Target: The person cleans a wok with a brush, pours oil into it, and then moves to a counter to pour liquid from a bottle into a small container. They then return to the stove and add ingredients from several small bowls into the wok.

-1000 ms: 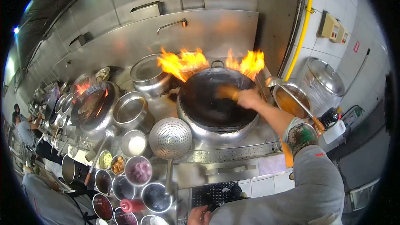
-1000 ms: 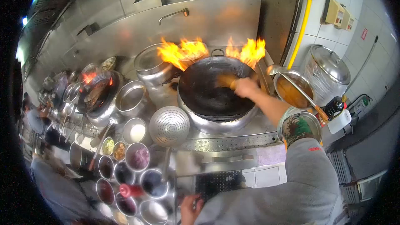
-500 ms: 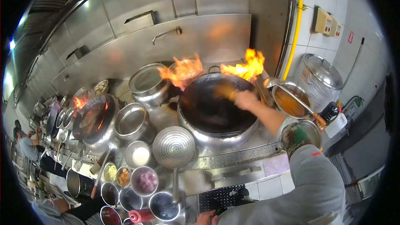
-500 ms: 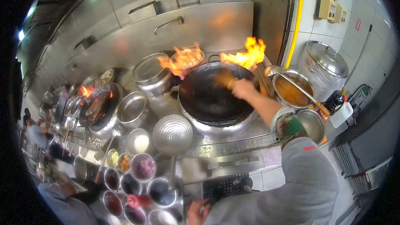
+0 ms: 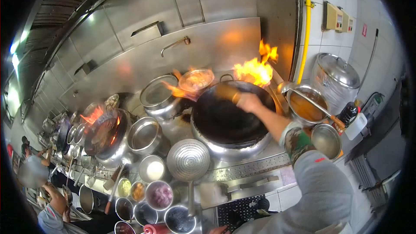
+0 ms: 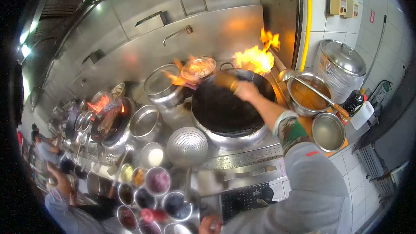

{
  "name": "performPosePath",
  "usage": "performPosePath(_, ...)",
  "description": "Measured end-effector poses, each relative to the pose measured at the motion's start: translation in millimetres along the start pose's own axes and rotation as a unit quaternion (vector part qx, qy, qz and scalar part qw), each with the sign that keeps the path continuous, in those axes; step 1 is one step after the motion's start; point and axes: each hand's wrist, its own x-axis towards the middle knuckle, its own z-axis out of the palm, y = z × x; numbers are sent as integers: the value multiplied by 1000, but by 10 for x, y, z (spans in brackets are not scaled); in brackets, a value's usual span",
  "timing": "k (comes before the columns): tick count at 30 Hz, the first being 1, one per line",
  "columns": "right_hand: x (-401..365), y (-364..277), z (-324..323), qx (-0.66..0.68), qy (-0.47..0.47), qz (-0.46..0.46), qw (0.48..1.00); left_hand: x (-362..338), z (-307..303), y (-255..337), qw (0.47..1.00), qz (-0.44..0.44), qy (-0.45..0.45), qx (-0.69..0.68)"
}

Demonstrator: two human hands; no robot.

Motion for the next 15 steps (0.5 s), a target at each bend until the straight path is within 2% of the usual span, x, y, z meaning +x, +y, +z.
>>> performPosePath(1, -94, -163, 195, 21, -4, -130, 991, 32, 5, 15, 1000, -4, 5, -28)
performPosePath(2, -258, -429, 125, 164, -112, -27, 980, 33, -26, 22, 998, -11, 8, -55)
performPosePath(3, -471, -698, -125, 301, -219, 77, 925, 19, -89, 53, 999, -15, 8, -50)
performPosePath(5, -702, -515, -642, 352, -324, 4, 878, 25, -176, 132, 999, -17, 29, -20)
performPosePath(7, -653, -183, -1188, 111, -387, -9, 915, -118, -97, 4, 999, -31, 41, -1)
performPosePath(8, -521, 229, -1190, -19, -329, -54, 943, -159, -66, -37, 998, -37, 54, 17)
performPosePath(9, -377, 513, -1131, -149, -262, -99, 948, -160, -59, -6, 997, -39, 58, 19)
performPosePath(11, -231, 397, -1069, -199, -78, 97, 972, -149, -73, 70, 996, -72, 16, 52)
performPosePath(12, -156, 274, -979, -141, -31, 96, 985, -116, -45, 65, 996, -73, 16, 55)
performPosePath(13, -72, 147, -844, -82, 14, 96, 992, -60, 3, 31, 994, -110, 13, -6)
performPosePath(14, -16, 43, -646, -37, -1, 70, 997, -46, 48, 27, 986, -151, 7, -68)
performPosePath(15, 31, -54, -400, 10, -16, 42, 999, -27, 67, 65, 986, -156, 6, -64)
